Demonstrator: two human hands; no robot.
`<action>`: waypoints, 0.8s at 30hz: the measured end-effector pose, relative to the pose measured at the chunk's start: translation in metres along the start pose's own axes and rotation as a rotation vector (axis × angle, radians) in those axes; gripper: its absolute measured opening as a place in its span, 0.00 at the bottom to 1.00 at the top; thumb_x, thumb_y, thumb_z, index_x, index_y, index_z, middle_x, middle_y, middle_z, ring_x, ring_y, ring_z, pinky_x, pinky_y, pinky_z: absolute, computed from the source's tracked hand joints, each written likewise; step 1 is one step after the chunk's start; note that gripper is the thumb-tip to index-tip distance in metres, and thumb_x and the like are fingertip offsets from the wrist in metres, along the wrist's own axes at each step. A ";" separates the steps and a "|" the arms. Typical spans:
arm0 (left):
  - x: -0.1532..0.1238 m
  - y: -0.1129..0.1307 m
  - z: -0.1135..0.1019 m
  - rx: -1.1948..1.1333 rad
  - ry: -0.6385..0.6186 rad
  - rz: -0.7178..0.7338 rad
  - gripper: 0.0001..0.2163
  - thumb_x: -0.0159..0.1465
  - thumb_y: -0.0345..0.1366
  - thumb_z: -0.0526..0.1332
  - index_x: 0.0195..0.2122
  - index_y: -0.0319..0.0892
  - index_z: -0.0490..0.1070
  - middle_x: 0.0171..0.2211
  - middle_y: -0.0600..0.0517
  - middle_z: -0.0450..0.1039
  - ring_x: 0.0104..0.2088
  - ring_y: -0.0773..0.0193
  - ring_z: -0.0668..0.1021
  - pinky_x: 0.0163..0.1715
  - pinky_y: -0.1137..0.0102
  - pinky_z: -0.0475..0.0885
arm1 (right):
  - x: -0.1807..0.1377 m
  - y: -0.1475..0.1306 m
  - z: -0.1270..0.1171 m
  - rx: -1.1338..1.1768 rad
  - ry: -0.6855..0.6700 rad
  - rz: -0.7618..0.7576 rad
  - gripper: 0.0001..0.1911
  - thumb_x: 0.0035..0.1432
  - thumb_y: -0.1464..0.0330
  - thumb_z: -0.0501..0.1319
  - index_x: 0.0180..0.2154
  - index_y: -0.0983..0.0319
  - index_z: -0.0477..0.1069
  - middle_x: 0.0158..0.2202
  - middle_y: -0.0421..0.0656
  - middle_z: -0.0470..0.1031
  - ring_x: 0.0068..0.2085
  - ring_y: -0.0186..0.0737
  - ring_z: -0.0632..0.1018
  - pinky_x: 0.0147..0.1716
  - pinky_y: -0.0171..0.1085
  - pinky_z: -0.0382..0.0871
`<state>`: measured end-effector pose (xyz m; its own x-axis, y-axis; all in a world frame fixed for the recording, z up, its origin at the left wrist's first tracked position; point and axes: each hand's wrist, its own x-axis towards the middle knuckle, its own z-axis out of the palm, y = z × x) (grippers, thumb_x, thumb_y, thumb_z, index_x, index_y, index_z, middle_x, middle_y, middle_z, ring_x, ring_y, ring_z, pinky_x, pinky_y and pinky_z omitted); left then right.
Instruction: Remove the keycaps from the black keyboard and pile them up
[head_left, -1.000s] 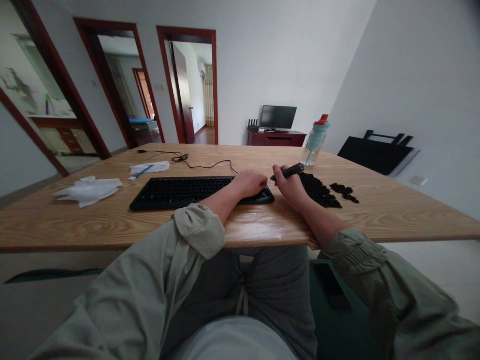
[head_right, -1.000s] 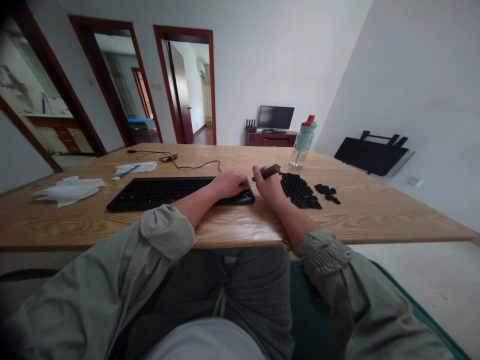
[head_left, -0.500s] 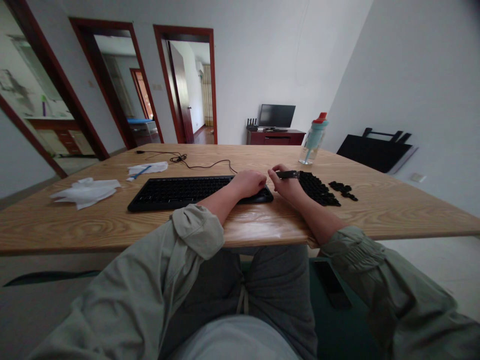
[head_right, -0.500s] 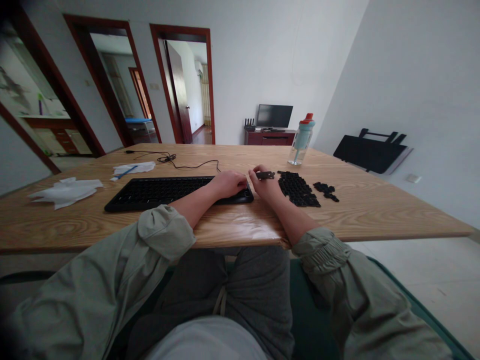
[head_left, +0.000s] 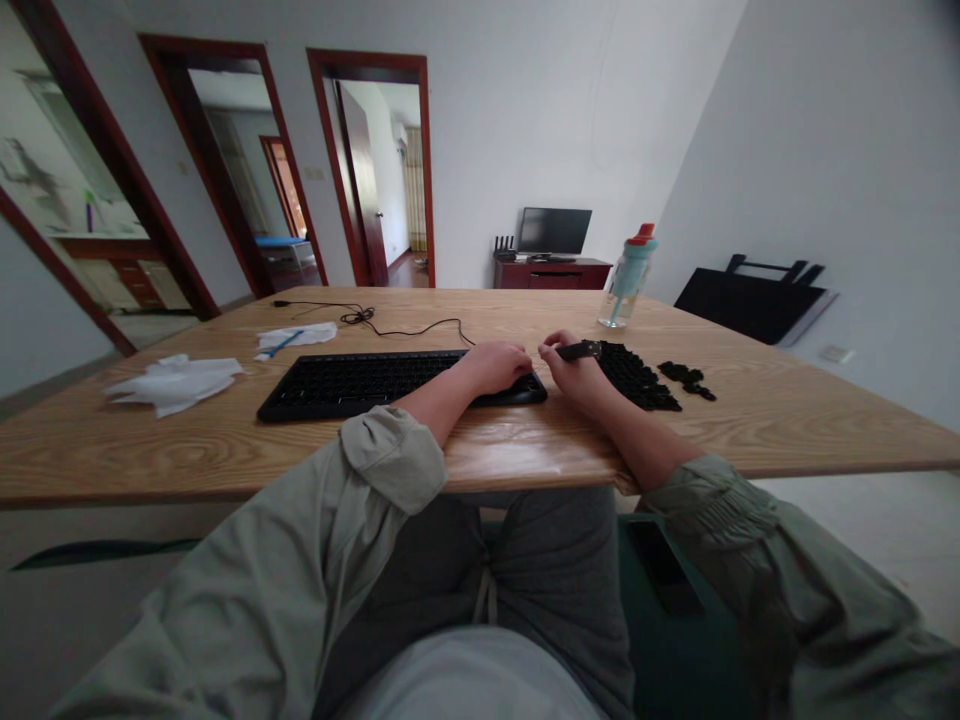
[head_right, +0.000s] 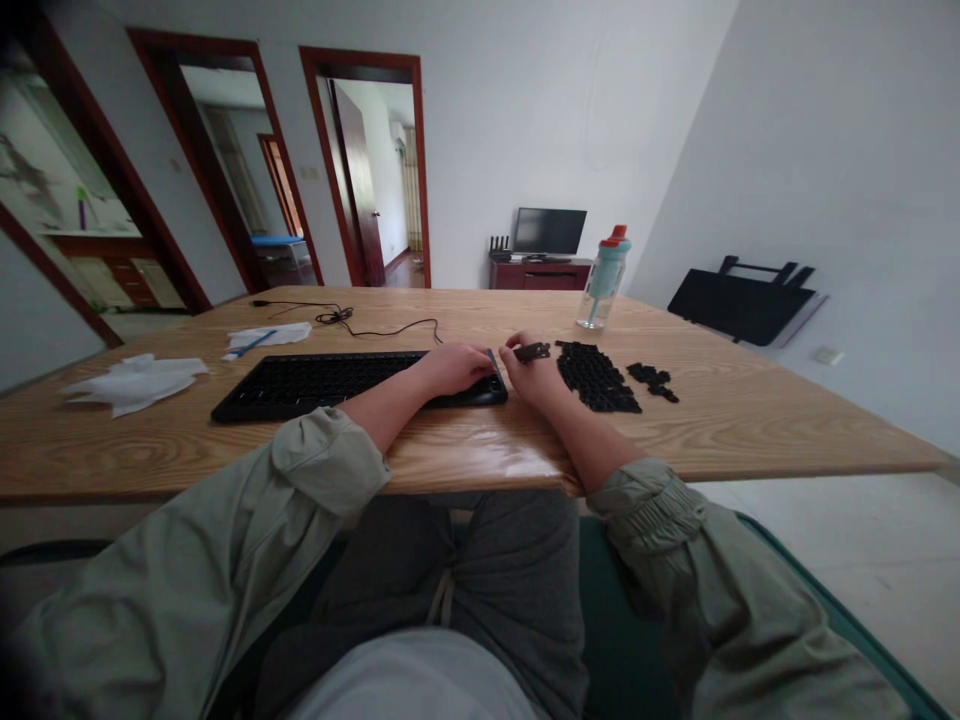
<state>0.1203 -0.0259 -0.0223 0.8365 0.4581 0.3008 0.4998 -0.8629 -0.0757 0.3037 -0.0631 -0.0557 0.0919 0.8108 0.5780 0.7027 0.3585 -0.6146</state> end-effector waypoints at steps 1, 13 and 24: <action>0.000 0.000 0.001 0.002 0.005 -0.007 0.15 0.69 0.35 0.53 0.42 0.44 0.81 0.44 0.47 0.80 0.44 0.60 0.80 0.46 0.69 0.72 | 0.000 0.001 0.000 -0.001 0.000 0.002 0.13 0.59 0.55 0.55 0.37 0.58 0.66 0.30 0.42 0.69 0.33 0.44 0.70 0.35 0.42 0.63; -0.001 0.006 -0.004 0.087 -0.009 0.008 0.16 0.71 0.36 0.51 0.41 0.42 0.80 0.44 0.45 0.80 0.44 0.56 0.81 0.43 0.66 0.73 | -0.010 -0.012 -0.003 -0.082 -0.082 0.043 0.10 0.59 0.59 0.57 0.39 0.57 0.68 0.27 0.40 0.69 0.32 0.43 0.72 0.35 0.41 0.66; 0.000 0.006 -0.001 0.109 0.036 -0.134 0.15 0.70 0.40 0.54 0.44 0.44 0.81 0.43 0.45 0.81 0.44 0.55 0.81 0.42 0.67 0.73 | -0.013 -0.009 0.000 -0.082 -0.136 -0.036 0.10 0.62 0.58 0.56 0.41 0.56 0.66 0.28 0.40 0.71 0.30 0.43 0.73 0.32 0.39 0.66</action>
<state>0.1230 -0.0307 -0.0216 0.7534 0.5576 0.3484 0.6289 -0.7657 -0.1346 0.2966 -0.0769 -0.0573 -0.0266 0.8555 0.5171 0.7598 0.3535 -0.5457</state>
